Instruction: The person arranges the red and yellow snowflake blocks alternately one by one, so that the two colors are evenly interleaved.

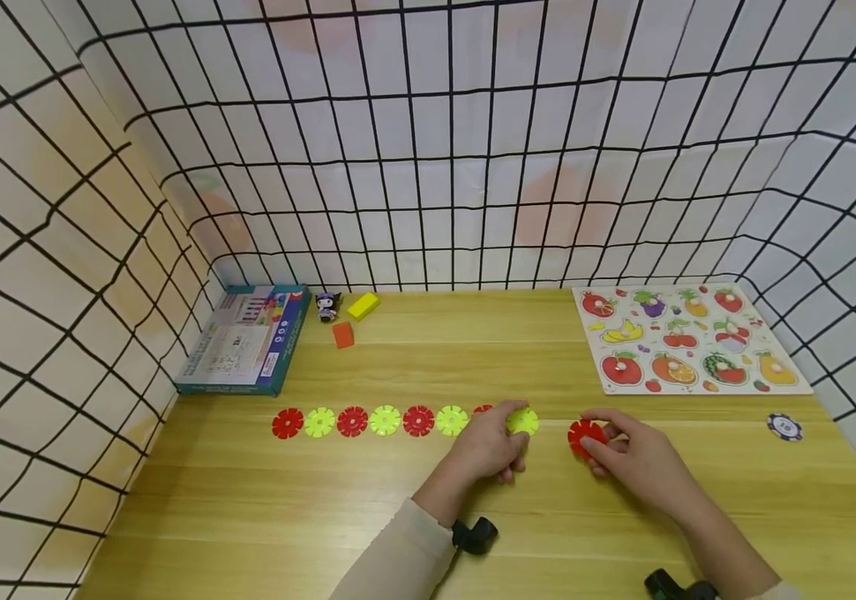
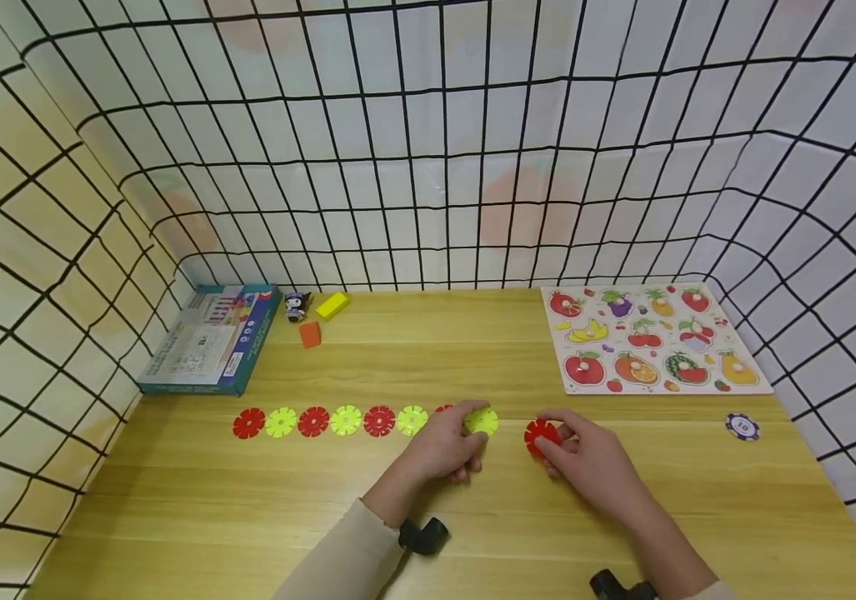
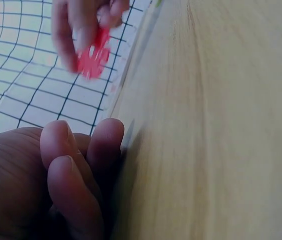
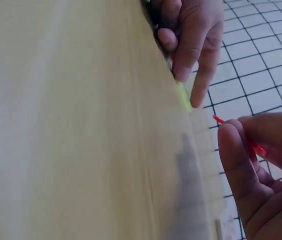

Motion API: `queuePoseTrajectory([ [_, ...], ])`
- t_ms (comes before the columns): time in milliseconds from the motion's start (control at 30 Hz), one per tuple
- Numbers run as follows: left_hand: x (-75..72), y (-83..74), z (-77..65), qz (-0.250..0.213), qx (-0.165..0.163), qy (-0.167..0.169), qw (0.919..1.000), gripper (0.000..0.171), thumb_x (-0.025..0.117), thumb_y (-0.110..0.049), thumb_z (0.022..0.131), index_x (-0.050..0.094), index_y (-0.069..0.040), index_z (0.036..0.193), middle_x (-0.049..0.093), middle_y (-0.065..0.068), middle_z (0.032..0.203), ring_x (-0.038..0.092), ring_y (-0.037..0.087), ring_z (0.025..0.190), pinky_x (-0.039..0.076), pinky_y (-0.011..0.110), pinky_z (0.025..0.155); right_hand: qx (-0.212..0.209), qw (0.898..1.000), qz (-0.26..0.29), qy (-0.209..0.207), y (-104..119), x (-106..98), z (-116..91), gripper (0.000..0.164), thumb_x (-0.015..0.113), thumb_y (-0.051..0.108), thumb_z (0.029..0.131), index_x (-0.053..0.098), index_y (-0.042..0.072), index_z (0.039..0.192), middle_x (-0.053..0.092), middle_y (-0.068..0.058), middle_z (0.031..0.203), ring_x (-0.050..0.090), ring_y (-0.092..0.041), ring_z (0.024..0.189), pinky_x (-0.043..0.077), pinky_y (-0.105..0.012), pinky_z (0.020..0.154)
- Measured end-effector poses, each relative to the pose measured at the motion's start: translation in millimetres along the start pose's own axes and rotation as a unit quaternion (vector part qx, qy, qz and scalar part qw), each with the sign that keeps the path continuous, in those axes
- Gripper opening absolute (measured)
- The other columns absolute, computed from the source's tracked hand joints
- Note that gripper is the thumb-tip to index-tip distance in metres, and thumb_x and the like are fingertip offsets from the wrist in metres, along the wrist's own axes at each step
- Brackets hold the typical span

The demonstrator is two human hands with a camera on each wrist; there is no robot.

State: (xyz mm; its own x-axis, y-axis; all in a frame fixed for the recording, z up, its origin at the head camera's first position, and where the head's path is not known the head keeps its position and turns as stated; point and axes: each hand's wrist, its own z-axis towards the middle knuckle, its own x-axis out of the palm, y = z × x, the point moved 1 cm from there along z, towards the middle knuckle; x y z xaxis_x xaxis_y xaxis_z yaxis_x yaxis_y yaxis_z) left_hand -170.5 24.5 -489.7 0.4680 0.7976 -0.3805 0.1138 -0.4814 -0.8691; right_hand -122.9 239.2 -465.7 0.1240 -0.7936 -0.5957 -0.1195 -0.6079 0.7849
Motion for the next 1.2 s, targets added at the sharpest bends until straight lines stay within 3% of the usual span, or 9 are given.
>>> queuePoseTrajectory([
  [133,-0.5,-0.6,-0.4,0.003,0.002,0.0,1.0,0.048,0.059,-0.016,0.09,0.046,-0.034,0.132,0.059,0.007,0.051,0.05,0.016,0.033,0.046,0.032,0.035,0.012,1.0,-0.002,0.005,3.6,7.9,23.4,0.043,0.064,0.031,0.087,0.053,0.013,0.125,0.056,-0.009,0.087,0.064,-0.015,0.063,0.052,-0.027,0.056],
  [267,0.1,-0.5,-0.2,0.006,0.002,0.004,1.0,0.048,0.059,-0.016,0.09,0.046,-0.034,0.133,0.059,0.006,0.051,0.05,0.016,0.033,0.046,0.032,0.035,0.001,0.997,-0.08,0.007,4.3,11.6,39.6,0.041,0.063,0.033,0.088,0.054,0.014,0.123,0.059,-0.003,0.074,0.058,-0.014,0.059,0.048,-0.03,0.056],
  [367,0.4,-0.5,-0.1,0.01,0.002,0.005,0.9999,0.048,0.059,-0.016,0.09,0.046,-0.034,0.133,0.06,0.006,0.05,0.05,0.016,0.033,0.046,0.032,0.035,-0.029,0.987,-0.155,-0.006,7.0,12.5,45.3,0.041,0.063,0.038,0.086,0.057,0.015,0.12,0.053,0.0,0.067,0.048,-0.015,0.057,0.037,-0.031,0.053],
  [467,0.4,-1.2,-0.4,0.013,0.001,0.005,0.9999,0.048,0.059,-0.017,0.09,0.046,-0.035,0.133,0.06,0.006,0.05,0.05,0.016,0.033,0.046,0.032,0.035,-0.052,0.98,-0.192,-0.022,8.4,13.8,48.4,0.039,0.066,0.039,0.084,0.061,0.014,0.113,0.047,0.0,0.066,0.041,-0.016,0.058,0.032,-0.031,0.051],
  [600,0.2,-2.1,-0.9,0.013,0.0,0.003,0.9999,0.047,0.059,-0.017,0.09,0.046,-0.035,0.132,0.06,0.006,0.051,0.05,0.015,0.033,0.046,0.032,0.036,-0.059,0.978,-0.198,-0.031,7.2,16.2,50.4,0.035,0.069,0.038,0.082,0.063,0.012,0.105,0.046,0.0,0.064,0.039,-0.016,0.055,0.031,-0.03,0.05],
  [733,-0.3,-2.1,-1.7,0.013,0.0,0.003,0.9999,0.048,0.059,-0.017,0.09,0.046,-0.035,0.132,0.06,0.005,0.051,0.05,0.015,0.033,0.046,0.031,0.036,-0.048,0.983,-0.176,-0.027,7.0,15.3,47.2,0.038,0.063,0.041,0.086,0.061,0.013,0.111,0.05,0.0,0.07,0.043,-0.016,0.059,0.034,-0.03,0.053],
  [967,-0.5,-0.8,-2.6,0.005,0.021,0.003,0.9998,0.05,0.06,-0.02,0.089,0.045,-0.034,0.134,0.059,0.004,0.049,0.05,0.016,0.034,0.046,0.031,0.035,-0.039,0.991,-0.125,-0.018,-1.5,-10.4,27.4,0.044,0.055,0.044,0.09,0.057,0.013,0.122,0.054,-0.002,0.088,0.05,-0.017,0.072,0.04,-0.03,0.06],
  [1067,-0.6,0.5,-1.6,0.024,0.034,-0.004,0.9991,0.051,0.062,-0.027,0.088,0.044,-0.036,0.134,0.057,0.002,0.048,0.05,0.016,0.033,0.046,0.031,0.035,-0.04,0.992,-0.121,-0.02,-14.0,-25.9,16.0,0.046,0.054,0.045,0.09,0.057,0.013,0.123,0.054,-0.003,0.09,0.051,-0.018,0.074,0.042,-0.029,0.059],
  [1200,1.2,0.2,1.7,0.085,0.07,-0.007,0.9939,0.049,0.061,-0.035,0.088,0.044,-0.037,0.133,0.054,-0.004,0.046,0.05,0.013,0.033,0.045,0.03,0.038,-0.017,0.99,-0.135,-0.02,-35.0,-44.6,-2.3,0.049,0.055,0.048,0.089,0.056,0.013,0.123,0.053,-0.003,0.092,0.05,-0.017,0.074,0.04,-0.026,0.057],
])
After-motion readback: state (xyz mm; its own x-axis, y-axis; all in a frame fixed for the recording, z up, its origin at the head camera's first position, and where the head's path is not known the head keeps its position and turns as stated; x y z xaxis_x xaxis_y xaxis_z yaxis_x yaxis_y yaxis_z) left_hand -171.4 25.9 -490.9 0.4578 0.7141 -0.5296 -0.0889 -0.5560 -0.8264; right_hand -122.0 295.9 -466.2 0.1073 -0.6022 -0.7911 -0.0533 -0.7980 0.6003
